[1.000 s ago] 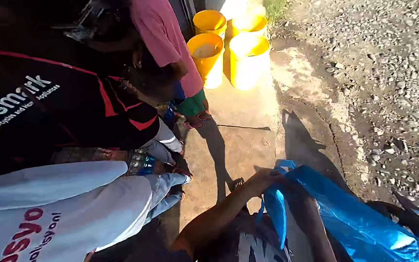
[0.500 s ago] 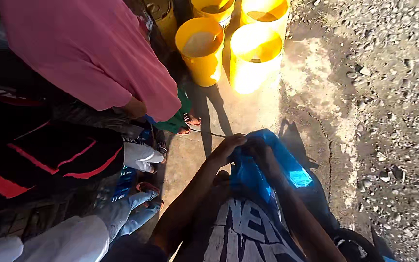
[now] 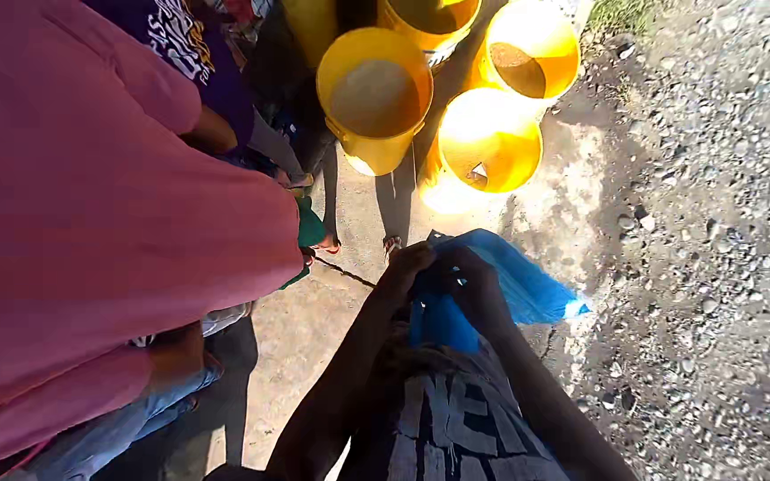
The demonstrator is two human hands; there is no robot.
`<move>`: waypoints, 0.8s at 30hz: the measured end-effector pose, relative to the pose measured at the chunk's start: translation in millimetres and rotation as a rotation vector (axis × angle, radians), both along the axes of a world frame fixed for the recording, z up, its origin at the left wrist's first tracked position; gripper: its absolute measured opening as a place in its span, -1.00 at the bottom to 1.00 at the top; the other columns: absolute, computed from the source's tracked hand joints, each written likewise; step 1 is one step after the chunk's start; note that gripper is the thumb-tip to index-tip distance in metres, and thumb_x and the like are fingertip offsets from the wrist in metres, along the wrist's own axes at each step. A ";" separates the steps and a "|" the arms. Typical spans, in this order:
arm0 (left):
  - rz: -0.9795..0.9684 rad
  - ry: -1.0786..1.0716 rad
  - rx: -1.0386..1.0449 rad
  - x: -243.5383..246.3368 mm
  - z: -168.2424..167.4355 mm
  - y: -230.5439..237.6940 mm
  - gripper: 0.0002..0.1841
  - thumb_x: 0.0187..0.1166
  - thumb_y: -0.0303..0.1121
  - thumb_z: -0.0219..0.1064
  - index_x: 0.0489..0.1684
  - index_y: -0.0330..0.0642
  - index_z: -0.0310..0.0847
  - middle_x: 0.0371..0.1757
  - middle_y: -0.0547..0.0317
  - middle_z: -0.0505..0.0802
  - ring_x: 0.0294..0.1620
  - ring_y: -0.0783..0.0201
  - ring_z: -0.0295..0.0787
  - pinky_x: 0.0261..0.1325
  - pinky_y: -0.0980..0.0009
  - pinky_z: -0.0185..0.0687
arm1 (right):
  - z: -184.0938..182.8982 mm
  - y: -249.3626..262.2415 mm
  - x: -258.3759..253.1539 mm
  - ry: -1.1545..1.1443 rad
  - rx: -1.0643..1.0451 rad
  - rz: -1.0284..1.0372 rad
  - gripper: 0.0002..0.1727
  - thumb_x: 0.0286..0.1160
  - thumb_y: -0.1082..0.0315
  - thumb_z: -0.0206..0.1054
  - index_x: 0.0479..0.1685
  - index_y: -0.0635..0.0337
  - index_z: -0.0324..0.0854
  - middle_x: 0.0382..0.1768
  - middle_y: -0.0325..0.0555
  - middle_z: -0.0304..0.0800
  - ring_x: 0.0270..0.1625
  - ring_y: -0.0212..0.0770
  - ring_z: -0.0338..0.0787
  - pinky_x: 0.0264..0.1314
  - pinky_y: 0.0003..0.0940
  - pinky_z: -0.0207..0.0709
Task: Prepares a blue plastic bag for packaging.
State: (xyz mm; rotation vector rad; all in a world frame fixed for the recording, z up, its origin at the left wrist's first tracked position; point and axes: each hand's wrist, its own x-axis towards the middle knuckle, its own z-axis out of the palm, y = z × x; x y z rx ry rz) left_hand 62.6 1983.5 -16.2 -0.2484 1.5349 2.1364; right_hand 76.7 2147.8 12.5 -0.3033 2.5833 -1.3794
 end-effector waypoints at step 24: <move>1.071 -0.181 -0.616 -198.9 -61.7 103.7 -0.81 0.71 -0.44 0.15 0.04 -0.34 0.64 -0.18 0.06 0.78 -0.18 0.33 0.74 -0.05 0.27 0.75 | -48.5 142.2 -374.5 -0.779 -1.042 0.194 -0.81 0.60 0.08 0.33 -0.19 -0.05 0.72 -0.10 -0.18 0.87 -0.01 -0.17 0.87 0.04 -0.10 0.81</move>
